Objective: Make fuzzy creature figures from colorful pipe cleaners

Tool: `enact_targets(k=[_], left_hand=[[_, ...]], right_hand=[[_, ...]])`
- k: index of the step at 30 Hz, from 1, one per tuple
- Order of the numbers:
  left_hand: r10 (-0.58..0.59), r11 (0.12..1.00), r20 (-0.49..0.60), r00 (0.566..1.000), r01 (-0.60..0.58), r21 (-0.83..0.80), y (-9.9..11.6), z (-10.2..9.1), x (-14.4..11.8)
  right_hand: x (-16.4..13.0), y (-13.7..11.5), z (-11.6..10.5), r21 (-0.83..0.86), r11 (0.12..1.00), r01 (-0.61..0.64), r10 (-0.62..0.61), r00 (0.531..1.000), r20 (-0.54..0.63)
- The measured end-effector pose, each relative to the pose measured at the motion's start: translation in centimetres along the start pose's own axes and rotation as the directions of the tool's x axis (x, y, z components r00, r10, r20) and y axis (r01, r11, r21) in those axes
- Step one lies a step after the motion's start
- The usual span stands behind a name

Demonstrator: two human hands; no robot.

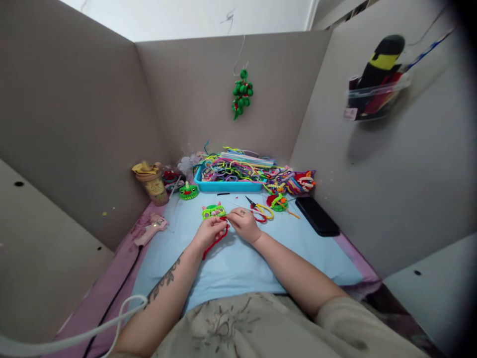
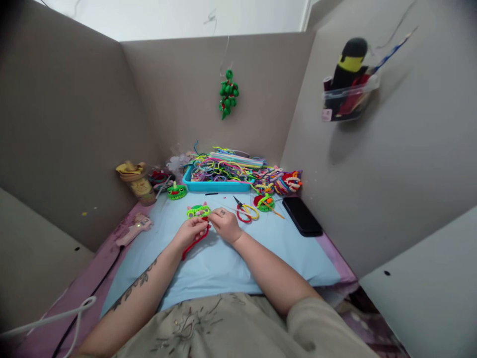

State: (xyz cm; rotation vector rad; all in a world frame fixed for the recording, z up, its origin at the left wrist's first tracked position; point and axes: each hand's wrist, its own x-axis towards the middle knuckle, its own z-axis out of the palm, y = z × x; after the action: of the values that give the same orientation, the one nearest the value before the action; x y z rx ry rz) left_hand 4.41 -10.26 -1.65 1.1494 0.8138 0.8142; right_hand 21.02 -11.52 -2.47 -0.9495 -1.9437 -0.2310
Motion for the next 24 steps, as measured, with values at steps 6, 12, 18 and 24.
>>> enact_targets(k=[6,12,18,24], left_hand=[[-0.031,0.986,0.027,0.999,0.035,-0.161,0.0,-0.1,0.0],[0.071,0.994,-0.051,0.996,-0.075,-0.080,-0.2,-0.1,0.2],[0.291,0.941,-0.134,0.947,-0.258,0.217,-0.1,0.1,-0.1],[0.296,0.907,-0.099,0.950,-0.248,0.340,-0.2,0.2,-0.2]], right_hand=[[-0.1,0.0,-0.1,-0.121,0.984,0.128,-0.121,0.991,0.063],[0.1,-0.1,-0.1,0.069,0.998,0.001,-0.003,1.000,0.022],[0.6,-0.6,-0.7,0.270,0.950,-0.154,0.152,0.988,0.028],[0.9,-1.2,-0.6,0.337,0.922,-0.193,0.193,0.981,0.033]])
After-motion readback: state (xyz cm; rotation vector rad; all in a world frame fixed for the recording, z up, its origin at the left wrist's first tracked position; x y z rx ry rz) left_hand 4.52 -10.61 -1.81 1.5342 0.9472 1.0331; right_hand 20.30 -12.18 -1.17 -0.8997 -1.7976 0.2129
